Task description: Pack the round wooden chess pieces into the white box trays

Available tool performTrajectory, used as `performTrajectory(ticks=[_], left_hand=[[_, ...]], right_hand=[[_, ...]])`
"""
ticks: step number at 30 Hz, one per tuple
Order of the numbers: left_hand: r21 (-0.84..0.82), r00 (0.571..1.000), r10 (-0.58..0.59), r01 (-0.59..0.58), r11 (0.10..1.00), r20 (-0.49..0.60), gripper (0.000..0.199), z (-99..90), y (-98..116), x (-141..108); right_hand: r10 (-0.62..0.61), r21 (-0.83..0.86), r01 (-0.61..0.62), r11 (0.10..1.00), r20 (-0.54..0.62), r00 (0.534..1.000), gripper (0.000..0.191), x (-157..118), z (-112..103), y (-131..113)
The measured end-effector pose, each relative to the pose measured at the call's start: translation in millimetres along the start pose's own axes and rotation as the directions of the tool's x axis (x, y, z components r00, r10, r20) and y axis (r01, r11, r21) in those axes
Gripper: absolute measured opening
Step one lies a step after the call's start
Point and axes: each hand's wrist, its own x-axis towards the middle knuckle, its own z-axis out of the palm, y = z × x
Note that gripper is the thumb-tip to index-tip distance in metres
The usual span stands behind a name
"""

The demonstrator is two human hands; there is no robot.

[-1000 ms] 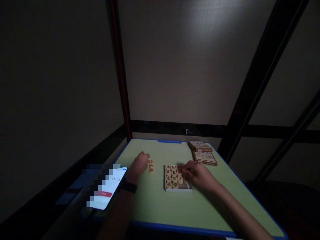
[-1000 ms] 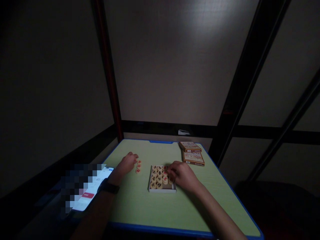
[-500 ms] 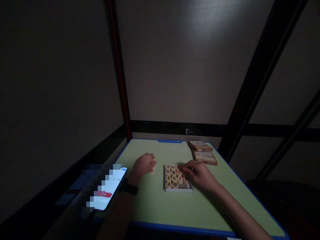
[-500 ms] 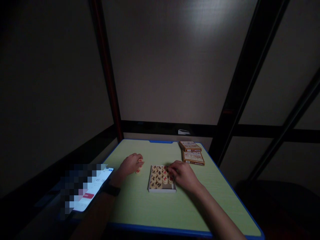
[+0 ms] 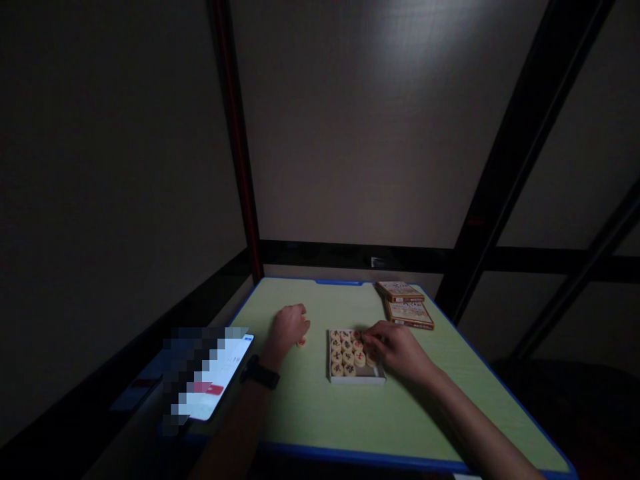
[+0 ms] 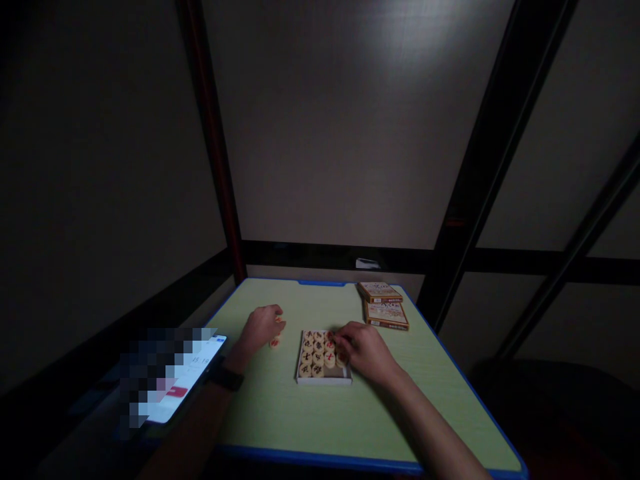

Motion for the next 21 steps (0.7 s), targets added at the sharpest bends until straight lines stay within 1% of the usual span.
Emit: performTrajectory(ticks=[2,4,5,6,8,10,12,15,18,21], left_hand=[[-0.086,0.999,-0.003,-0.002,0.996,-0.053,0.029,-1.1,2.1,1.2],[-0.271,0.994,0.018,-0.046,0.962,-0.106,0.03,0.0,7.3,1.3],[-0.392,0.992,0.042,-0.085,0.916,-0.118,0.03,1.7,11.1,0.7],[-0.516,0.99,0.078,-0.129,0.847,-0.12,0.031,4.0,15.6,-0.5],[-0.724,0.981,0.164,-0.188,0.663,-0.105,0.034,10.4,25.7,-4.1],[-0.848,0.969,0.235,-0.187,0.495,-0.077,0.037,17.4,35.6,-8.8],[-0.92,0.958,0.286,-0.141,0.367,-0.033,0.041,23.4,43.4,-13.6],[-0.974,0.935,0.352,-0.031,0.225,0.052,0.047,27.8,50.2,-19.8],[-0.987,0.908,0.405,0.045,0.152,0.104,0.049,27.0,53.0,-24.1],[-0.989,0.9,0.42,0.07,0.13,0.119,0.05,23.9,53.4,-25.8]], right_hand=[[0.001,-0.001,-0.001,1.0,-0.002,1.0,0.022,0.0,-0.1,-0.2],[0.002,0.002,-0.002,1.0,-0.016,1.0,0.021,-0.3,1.8,-0.1],[0.0,0.007,0.0,1.0,-0.034,0.999,0.021,-0.6,3.7,-0.1],[-0.007,0.014,0.008,1.0,-0.061,0.998,0.02,-1.1,6.3,-0.1],[-0.054,0.04,0.06,0.997,-0.134,0.989,0.019,-2.1,12.6,-0.7],[-0.137,0.067,0.153,0.986,-0.202,0.97,0.021,-3.3,19.1,-2.4],[-0.214,0.076,0.237,0.968,-0.235,0.948,0.027,-4.6,24.5,-5.1],[-0.261,0.046,0.276,0.96,-0.213,0.942,0.033,-6.4,29.8,-8.9],[-0.275,-0.011,0.278,0.96,-0.188,0.943,0.034,-7.7,33.2,-9.3],[-0.28,-0.032,0.279,0.96,-0.206,0.938,0.032,-8.0,35.2,-6.2]])
